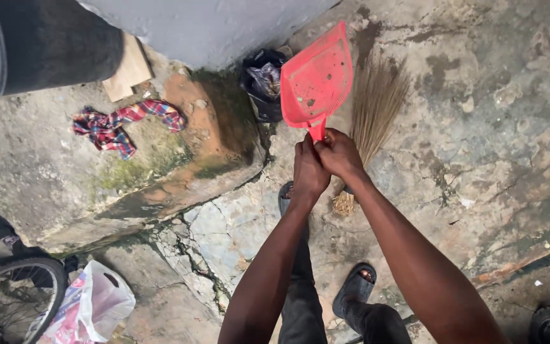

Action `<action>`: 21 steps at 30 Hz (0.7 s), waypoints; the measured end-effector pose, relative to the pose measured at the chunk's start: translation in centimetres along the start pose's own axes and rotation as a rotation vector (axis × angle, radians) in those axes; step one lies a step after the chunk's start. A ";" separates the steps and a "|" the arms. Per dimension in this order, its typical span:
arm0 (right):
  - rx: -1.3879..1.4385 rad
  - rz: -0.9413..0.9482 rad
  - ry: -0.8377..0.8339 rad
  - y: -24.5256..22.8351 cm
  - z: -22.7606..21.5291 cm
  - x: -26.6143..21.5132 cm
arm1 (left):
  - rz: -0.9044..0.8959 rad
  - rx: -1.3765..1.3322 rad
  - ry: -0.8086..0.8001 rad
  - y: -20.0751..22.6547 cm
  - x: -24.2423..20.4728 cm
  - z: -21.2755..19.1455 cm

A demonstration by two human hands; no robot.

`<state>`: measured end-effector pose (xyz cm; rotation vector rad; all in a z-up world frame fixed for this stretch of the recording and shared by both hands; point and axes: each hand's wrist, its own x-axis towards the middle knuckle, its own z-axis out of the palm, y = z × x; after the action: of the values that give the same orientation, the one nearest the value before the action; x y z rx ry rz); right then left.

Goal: Sweeping debris into a red dustpan using a bundle broom on an outdoor concrete surface.

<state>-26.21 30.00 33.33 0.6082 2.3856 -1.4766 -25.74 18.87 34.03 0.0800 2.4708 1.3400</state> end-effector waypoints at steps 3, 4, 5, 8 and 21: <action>-0.253 0.080 -0.025 -5.1 -0.5 1.7 | -0.038 -0.013 -0.030 0.3 2.2 -2.3; -0.259 0.073 -0.032 -6.5 -0.6 2.6 | -0.043 -0.017 -0.021 -0.1 3.1 -2.6; -0.347 0.108 -0.093 -7.9 -0.7 3.5 | -0.019 -0.032 -0.003 -0.6 3.9 -2.9; -0.556 0.103 -0.213 -8.5 0.7 6.8 | -0.044 -0.080 0.023 -2.0 5.9 -3.7; -0.527 0.132 -0.352 -11.0 2.7 9.4 | -0.486 -0.706 -0.070 -2.1 7.0 -6.9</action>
<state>-39.69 25.22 36.62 0.3339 2.2591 -0.7681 -34.32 13.53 33.93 -0.5807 1.6683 1.8173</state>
